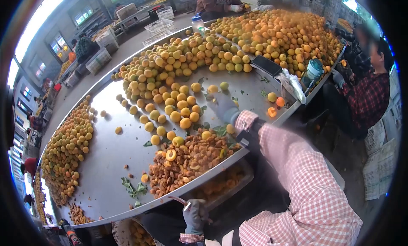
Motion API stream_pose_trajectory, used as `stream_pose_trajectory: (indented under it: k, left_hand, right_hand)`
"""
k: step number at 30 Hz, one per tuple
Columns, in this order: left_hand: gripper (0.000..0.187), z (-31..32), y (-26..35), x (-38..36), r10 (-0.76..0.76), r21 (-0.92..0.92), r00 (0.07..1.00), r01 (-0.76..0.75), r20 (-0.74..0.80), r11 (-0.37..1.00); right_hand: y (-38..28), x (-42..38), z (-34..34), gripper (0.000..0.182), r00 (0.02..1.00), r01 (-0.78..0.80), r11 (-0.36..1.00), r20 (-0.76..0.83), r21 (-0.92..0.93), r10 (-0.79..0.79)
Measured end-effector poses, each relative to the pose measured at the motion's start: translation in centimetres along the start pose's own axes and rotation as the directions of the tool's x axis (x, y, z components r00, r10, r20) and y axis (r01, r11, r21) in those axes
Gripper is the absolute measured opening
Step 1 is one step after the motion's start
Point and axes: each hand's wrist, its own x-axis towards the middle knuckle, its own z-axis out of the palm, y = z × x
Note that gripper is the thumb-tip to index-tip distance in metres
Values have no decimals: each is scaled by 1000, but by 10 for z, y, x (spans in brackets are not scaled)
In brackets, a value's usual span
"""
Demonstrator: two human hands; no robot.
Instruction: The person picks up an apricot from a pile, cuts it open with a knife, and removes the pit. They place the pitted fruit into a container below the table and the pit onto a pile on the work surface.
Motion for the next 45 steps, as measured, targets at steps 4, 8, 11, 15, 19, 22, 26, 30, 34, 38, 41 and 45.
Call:
stream_pose_trajectory:
  k: [4, 8, 11, 15, 19, 22, 26, 30, 34, 38, 41, 45]
  left_hand:
    - [23, -5, -13, 10, -127, 173, 986, 107, 108, 979]
    - [15, -11, -24, 18, -290, 153, 939, 263, 188, 952]
    - [45, -16, -45, 22, -258, 118, 963, 247, 82, 962]
    - [21, -18, -43, 29, -279, -104, 941, 302, 193, 948]
    - [20, -18, -52, 29, 159, 471, 930, -310, 333, 826]
    - [26, -8, -40, 25, 76, 438, 948, -213, 310, 874]
    - [27, -6, -50, 21, 183, 515, 909, -368, 374, 774]
    - [24, -3, -62, 17, 207, 465, 889, -398, 409, 791]
    - [24, -15, -80, 22, 248, 441, 876, -431, 413, 787]
    - [21, 24, -31, -16, -24, 375, 969, -73, 247, 924]
    - [15, 7, -54, -5, 337, 430, 865, -483, 372, 763]
    - [14, 4, -49, -8, 69, 282, 988, -106, 137, 954]
  right_hand:
    - [18, 59, -11, 48, 996, -6, 884, -86, -468, -39]
    - [23, 95, 0, 66, 999, 23, 651, 47, -759, 20]
    - [1, 103, 6, 49, 980, -79, 565, 39, -821, 193]
    - [8, 98, 16, 44, 990, 74, 714, 137, -696, 31]
    - [-11, 52, 17, 39, 992, 125, 875, 60, -467, -110]
    - [-4, 13, 30, 29, 980, -20, 874, 185, 486, -80]
    - [-7, -55, 20, 32, 958, -110, 871, 284, 478, -35]
    - [-21, -115, -1, 35, 909, -375, 745, 378, 552, 177]
    - [5, -137, 2, 40, 940, -335, 627, 299, 703, 166]
    - [5, -162, -18, 32, 895, -435, 420, 434, 796, 106]
    - [-3, -181, -18, 26, 910, -400, 413, 407, 818, 75]
    - [-13, -214, -19, 20, 905, -259, 528, 394, 809, -160]
